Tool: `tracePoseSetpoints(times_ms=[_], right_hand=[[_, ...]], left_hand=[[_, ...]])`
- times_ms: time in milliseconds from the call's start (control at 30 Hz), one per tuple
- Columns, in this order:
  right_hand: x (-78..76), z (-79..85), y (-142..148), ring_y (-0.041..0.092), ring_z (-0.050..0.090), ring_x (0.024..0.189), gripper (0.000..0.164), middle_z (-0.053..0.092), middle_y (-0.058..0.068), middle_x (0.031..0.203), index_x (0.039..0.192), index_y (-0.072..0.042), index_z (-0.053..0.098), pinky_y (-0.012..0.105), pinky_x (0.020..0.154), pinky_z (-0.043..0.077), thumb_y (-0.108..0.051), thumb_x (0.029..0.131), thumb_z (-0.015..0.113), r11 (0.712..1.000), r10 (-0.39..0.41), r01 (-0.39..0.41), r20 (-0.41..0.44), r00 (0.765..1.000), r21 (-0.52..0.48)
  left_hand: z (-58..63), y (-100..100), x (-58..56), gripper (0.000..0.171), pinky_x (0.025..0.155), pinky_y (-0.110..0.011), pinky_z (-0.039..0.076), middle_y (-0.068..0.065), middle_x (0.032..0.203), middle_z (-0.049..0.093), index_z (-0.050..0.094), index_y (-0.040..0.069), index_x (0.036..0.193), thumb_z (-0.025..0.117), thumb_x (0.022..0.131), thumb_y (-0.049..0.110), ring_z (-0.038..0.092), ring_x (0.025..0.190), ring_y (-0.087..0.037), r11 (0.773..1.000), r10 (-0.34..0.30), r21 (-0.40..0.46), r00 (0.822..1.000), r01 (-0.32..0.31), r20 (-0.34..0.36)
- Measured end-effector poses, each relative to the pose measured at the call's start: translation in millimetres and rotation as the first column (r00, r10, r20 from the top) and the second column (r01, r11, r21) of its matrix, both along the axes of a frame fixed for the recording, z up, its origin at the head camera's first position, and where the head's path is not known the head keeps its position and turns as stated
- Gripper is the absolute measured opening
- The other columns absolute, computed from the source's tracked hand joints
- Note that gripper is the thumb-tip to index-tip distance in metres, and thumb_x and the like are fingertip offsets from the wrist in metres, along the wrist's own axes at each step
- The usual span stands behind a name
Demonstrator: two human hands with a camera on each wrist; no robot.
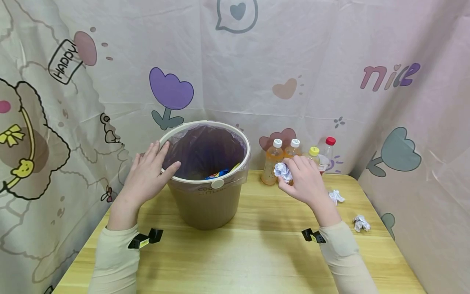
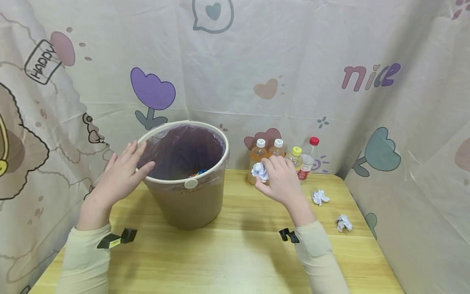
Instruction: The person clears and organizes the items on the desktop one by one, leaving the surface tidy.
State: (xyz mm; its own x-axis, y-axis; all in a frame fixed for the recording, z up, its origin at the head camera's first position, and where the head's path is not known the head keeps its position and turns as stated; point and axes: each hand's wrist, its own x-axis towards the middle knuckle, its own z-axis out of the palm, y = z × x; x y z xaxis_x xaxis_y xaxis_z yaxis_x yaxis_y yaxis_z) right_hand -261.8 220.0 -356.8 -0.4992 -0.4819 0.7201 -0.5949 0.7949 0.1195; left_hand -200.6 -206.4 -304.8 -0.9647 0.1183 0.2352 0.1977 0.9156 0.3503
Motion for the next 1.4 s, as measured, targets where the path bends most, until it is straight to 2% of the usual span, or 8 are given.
tracePoseSetpoints(times_ms=[133, 467, 767, 933, 1167, 1400], right_hand=[[-2.2, 5.6, -9, 0.029, 0.05, 0.079, 0.045, 0.055, 0.009, 0.085, 0.104, -0.004, 0.062, 0.041, 0.068, 0.042, -0.04, 0.08, 0.047, 0.999, 0.041, -0.041, -0.037, 0.998, -0.015], [-8.0, 21.6, -34, 0.032, 0.056, 0.087, 0.044, 0.061, 0.011, 0.093, 0.107, -0.004, 0.064, 0.047, 0.077, 0.045, -0.036, 0.079, 0.052, 0.987, 0.144, -0.153, -0.139, 0.98, -0.054], [-9.4, 28.2, -53, 0.035, 0.058, 0.096, 0.046, 0.063, 0.015, 0.103, 0.115, -0.002, 0.065, 0.048, 0.082, 0.047, -0.033, 0.082, 0.055, 0.976, 0.186, -0.202, -0.165, 0.969, -0.086], [-10.2, 30.9, -63, 0.036, 0.059, 0.099, 0.045, 0.064, 0.016, 0.107, 0.119, -0.002, 0.064, 0.05, 0.086, 0.048, -0.03, 0.084, 0.061, 0.971, 0.196, -0.218, -0.189, 0.962, -0.098], [-9.8, 37.8, -78, 0.033, 0.06, 0.106, 0.047, 0.065, 0.014, 0.118, 0.126, -0.004, 0.062, 0.047, 0.09, 0.048, -0.025, 0.086, 0.071, 0.965, 0.201, -0.227, -0.187, 0.962, -0.133], [-11.3, 42.4, -93, 0.032, 0.06, 0.113, 0.046, 0.064, 0.013, 0.124, 0.129, -0.005, 0.061, 0.045, 0.094, 0.049, -0.023, 0.088, 0.072, 0.956, 0.227, -0.254, -0.182, 0.957, -0.144]], left_hand=[[1.4, 0, 0.3, 0.082, 0.116, -0.069, 0.0, -0.023, 0.163, 0.007, 0.013, 0.01, 0.157, 0.03, 0.098, 0.064, 0.004, 0.152, -0.041, 1.0, 0.006, -0.023, 1.0, -0.006, 0.01], [2.2, 0, -0.4, 0.083, 0.116, -0.069, -0.002, -0.021, 0.163, 0.004, 0.01, 0.011, 0.158, 0.029, 0.098, 0.065, 0.002, 0.152, -0.04, 1.0, 0.001, -0.014, 1.0, -0.001, 0.021], [2.3, 0, -0.8, 0.083, 0.116, -0.069, -0.002, -0.022, 0.163, 0.003, 0.01, 0.009, 0.158, 0.029, 0.098, 0.064, 0.0, 0.152, -0.039, 1.0, -0.006, 0.004, 1.0, 0.005, 0.027], [0.6, -1, -0.3, 0.083, 0.116, -0.069, -0.002, -0.022, 0.163, 0.003, 0.01, 0.009, 0.158, 0.029, 0.098, 0.064, 0.0, 0.152, -0.04, 1.0, -0.004, 0.012, 1.0, 0.004, 0.021], [-0.1, -1, -0.7, 0.082, 0.116, -0.069, -0.002, -0.022, 0.163, 0.003, 0.009, 0.009, 0.158, 0.03, 0.098, 0.063, 0.0, 0.152, -0.039, 1.0, -0.009, 0.02, 1.0, 0.009, 0.016], [-1.4, -1, -0.1, 0.082, 0.116, -0.069, -0.002, -0.022, 0.163, 0.003, 0.009, 0.009, 0.158, 0.03, 0.099, 0.063, 0.0, 0.152, -0.04, 1.0, -0.009, 0.026, 1.0, 0.009, 0.013]])
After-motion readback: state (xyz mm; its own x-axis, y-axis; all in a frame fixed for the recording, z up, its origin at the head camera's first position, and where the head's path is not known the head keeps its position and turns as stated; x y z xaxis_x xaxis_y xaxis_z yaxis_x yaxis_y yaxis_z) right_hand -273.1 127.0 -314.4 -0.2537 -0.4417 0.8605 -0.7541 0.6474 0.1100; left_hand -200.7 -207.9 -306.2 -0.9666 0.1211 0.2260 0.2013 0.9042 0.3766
